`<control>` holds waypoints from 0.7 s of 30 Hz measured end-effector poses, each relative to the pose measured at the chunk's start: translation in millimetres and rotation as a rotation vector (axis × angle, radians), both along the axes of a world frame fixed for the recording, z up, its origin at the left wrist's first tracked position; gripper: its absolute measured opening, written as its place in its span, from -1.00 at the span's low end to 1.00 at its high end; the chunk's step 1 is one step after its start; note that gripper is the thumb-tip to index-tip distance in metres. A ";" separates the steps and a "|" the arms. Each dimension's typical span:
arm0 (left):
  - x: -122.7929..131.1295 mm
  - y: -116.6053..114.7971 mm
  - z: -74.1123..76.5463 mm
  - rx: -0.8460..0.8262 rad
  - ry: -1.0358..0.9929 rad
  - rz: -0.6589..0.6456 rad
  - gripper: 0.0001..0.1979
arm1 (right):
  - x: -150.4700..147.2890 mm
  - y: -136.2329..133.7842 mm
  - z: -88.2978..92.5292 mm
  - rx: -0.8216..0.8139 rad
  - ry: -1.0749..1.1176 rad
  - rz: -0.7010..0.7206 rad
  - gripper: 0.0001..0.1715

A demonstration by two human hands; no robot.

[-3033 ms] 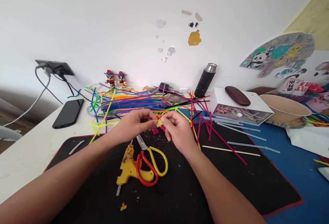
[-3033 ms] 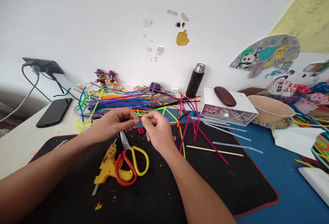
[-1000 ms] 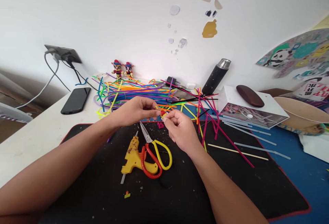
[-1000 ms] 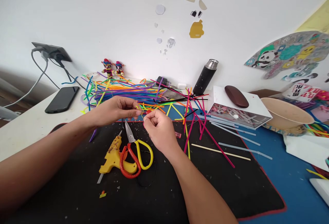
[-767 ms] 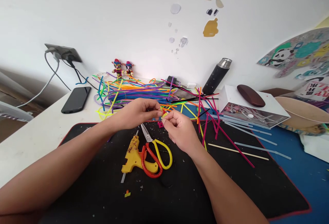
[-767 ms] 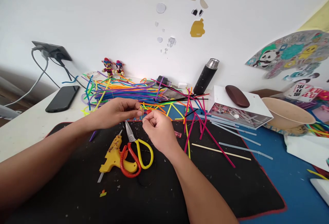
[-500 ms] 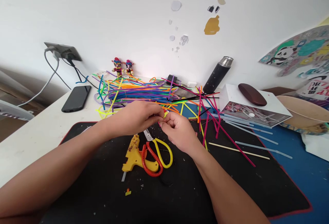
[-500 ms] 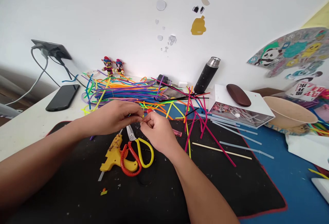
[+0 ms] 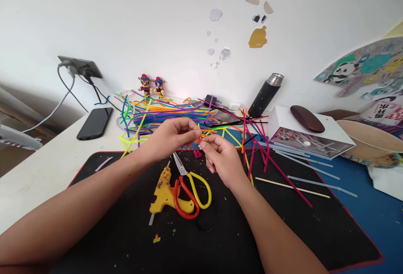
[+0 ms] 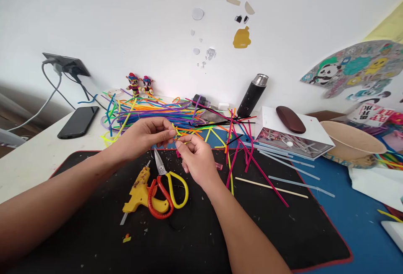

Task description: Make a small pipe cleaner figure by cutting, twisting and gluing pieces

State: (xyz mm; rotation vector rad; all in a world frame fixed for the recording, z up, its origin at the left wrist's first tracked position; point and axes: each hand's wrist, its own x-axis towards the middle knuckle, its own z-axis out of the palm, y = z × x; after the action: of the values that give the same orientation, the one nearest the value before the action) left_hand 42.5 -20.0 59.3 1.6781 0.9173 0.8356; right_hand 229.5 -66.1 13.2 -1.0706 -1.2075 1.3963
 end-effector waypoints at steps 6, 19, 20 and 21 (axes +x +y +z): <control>1.4 -0.6 -2.2 0.033 -0.013 0.050 -0.64 | -1.0 -1.0 1.5 0.023 0.002 -0.021 -0.62; 4.1 -3.7 -3.3 0.083 0.013 0.056 -0.70 | -0.7 0.2 1.1 0.007 0.046 -0.076 -0.66; 4.4 -4.0 -3.4 0.088 0.017 0.058 -0.70 | -0.6 0.2 1.0 0.009 0.044 -0.078 -0.66; 4.7 -4.2 -3.7 0.091 0.020 0.060 -0.70 | -0.5 0.1 1.0 0.012 0.039 -0.082 -0.67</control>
State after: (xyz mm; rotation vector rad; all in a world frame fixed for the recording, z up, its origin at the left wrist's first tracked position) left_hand 47.2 -24.2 55.7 1.7469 0.9598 0.9142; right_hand 229.0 -66.1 14.2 -1.0681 -1.1297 1.3394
